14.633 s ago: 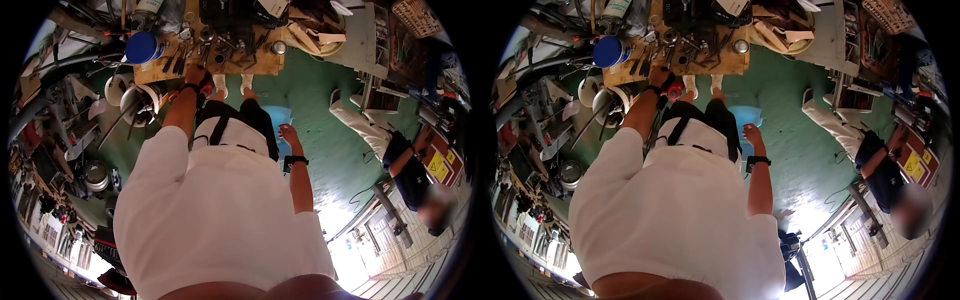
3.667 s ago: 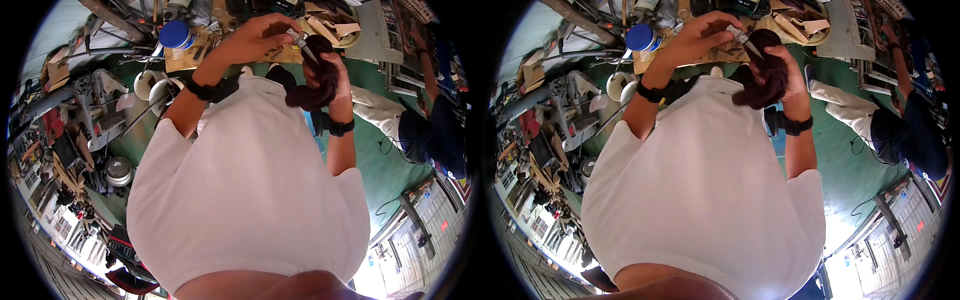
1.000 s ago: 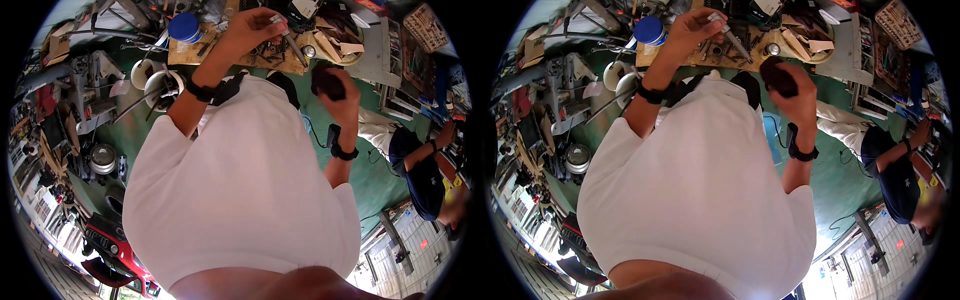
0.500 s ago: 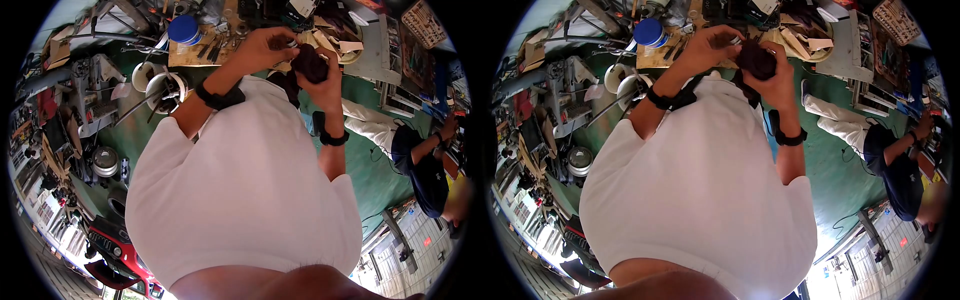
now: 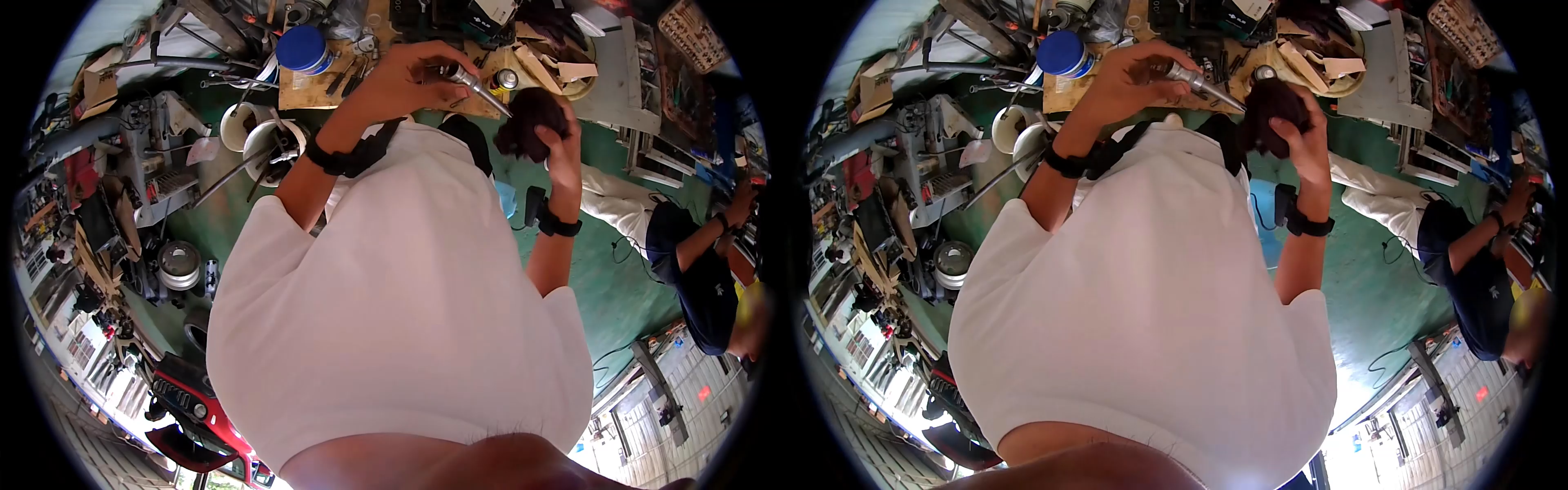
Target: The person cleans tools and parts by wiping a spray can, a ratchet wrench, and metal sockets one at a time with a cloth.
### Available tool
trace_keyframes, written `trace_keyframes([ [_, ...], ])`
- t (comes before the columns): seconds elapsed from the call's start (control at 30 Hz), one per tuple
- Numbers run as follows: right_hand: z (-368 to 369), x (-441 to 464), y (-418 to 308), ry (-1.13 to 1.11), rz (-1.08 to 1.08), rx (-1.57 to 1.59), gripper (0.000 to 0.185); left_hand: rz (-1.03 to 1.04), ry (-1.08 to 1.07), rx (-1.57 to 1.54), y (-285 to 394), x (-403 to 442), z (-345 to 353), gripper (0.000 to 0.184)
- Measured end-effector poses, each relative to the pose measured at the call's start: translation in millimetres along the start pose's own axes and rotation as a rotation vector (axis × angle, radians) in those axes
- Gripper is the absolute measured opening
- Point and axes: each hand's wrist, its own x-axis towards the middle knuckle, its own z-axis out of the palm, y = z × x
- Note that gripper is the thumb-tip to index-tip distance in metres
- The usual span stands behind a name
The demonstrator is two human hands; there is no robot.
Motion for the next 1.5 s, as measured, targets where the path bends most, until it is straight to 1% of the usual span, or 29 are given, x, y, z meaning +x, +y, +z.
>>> trace_keyframes([
  [0.03,4.3,1.2,-8.4,0.04,-0.049,0.021,0.049,-0.006,-0.005,-0.002,-0.8,0.0,2.6,0.026],
  [0.07,13.5,4.1,-16.8,0.029,-0.109,-0.012,0.051,-0.022,-0.009,0.065,-1.4,2.0,5.8,0.027],
  [0.1,24.9,7.8,-26.7,0.036,-0.111,-0.011,0.051,-0.037,-0.014,0.133,-2.0,5.1,8.8,0.027],
  [0.17,47.7,11.1,-39.3,-0.065,-0.103,-0.189,0.053,-0.044,-0.016,0.155,-7.2,7.1,18.3,0.027],
  [0.2,58.1,12.6,-40.0,-0.015,-0.107,-0.2,0.056,-0.047,-0.012,0.178,-8.5,8.2,21.0,0.028],
  [0.33,50.8,9.4,-33.1,-0.082,-0.086,-0.323,0.059,-0.079,-0.012,0.138,0.4,5.7,14.7,0.027],
  [0.43,42.6,3.6,-26.2,-0.159,-0.047,-0.245,0.059,-0.082,-0.068,0.233,5.7,-0.2,16.1,0.026],
  [0.47,36.9,1.9,-22.9,-0.156,-0.046,-0.248,0.059,-0.055,-0.04,0.227,1.5,-1.2,16.8,0.026],
  [0.53,20.6,-2.0,-13.0,-0.167,0.085,-0.236,0.059,-0.023,-0.011,0.217,-3.5,-0.7,16.3,0.025],
  [0.57,10.0,-3.9,-4.3,-0.167,0.086,-0.239,0.059,0.029,0.024,0.176,-4.9,-0.6,11.3,0.025],
  [0.6,-1.8,-5.4,6.9,-0.135,0.064,-0.322,0.057,0.081,0.059,0.136,-5.8,-0.6,5.4,0.025],
  [0.63,-10.1,-6.5,13.7,-0.104,0.041,-0.406,0.056,0.083,0.061,0.135,-3.9,1.1,-1.6,0.025],
  [0.67,-16.9,-8.6,20.1,-0.109,0.039,-0.407,0.056,0.149,0.107,0.062,0.2,4.4,-9.9,0.025],
  [0.7,-18.1,-10.6,21.1,0.006,0.0,-0.299,0.055,0.213,0.153,-0.009,4.8,6.6,-16.1,0.024],
  [0.73,-18.6,-12.0,22.3,0.12,-0.036,-0.19,0.054,0.226,0.15,0.062,9.7,8.6,-19.1,0.025],
  [0.77,-18.9,-12.0,23.5,0.117,-0.035,-0.189,0.054,0.225,0.153,0.063,8.5,7.7,-18.8,0.025],
  [0.83,-8.0,-4.8,8.6,0.141,-0.044,0.127,0.056,0.147,0.081,0.102,3.0,9.8,-15.8,0.025],
  [0.87,1.8,-1.2,-0.2,0.149,-0.048,0.125,0.056,0.149,0.073,0.101,0.7,11.9,-12.2,0.025],
  [0.93,33.3,7.7,-22.5,0.124,-0.118,0.091,0.061,0.01,-0.023,0.303,-2.5,13.1,-0.9,0.028],
  [0.97,46.4,12.1,-31.6,0.131,-0.115,0.089,0.061,0.009,-0.031,0.299,-3.6,14.6,5.8,0.028],
  [1.03,63.9,20.3,-43.2,0.004,-0.173,-0.275,0.063,-0.015,0.001,0.377,-4.6,17.2,15.4,0.028],
  [1.17,53.5,25.9,-28.7,-0.01,-0.137,-0.356,0.063,-0.095,0.02,0.266,4.7,19.5,12.5,0.029],
  [1.23,41.9,25.7,-17.9,-0.029,-0.275,-0.479,0.057,-0.079,0.009,0.293,2.8,16.3,10.1,0.029],
  [1.27,36.9,27.3,-15.7,-0.049,-0.278,-0.46,0.057,-0.109,0.007,0.289,2.8,15.9,9.9,0.029],
  [1.33,26.4,31.2,-8.5,-0.072,-0.26,-0.464,0.058,0.021,-0.027,0.451,-0.6,17.1,13.6,0.027],
  [1.37,22.5,33.8,-6.1,-0.086,-0.275,-0.493,0.058,0.004,-0.034,0.454,-5.9,13.0,14.4,0.027],
  [1.43,13.1,34.8,0.0,-0.083,-0.271,-0.502,0.057,0.108,0.054,0.42,-16.3,11.1,16.6,0.027],
  [1.47,6.2,34.4,2.1,-0.091,-0.265,-0.517,0.057,0.107,0.051,0.416,-18.5,9.3,15.5,0.027],
  [1.5,-4.2,33.8,9.3,-0.09,-0.263,-0.519,0.057,0.125,0.106,0.33,-18.3,7.0,12.4,0.029],
])
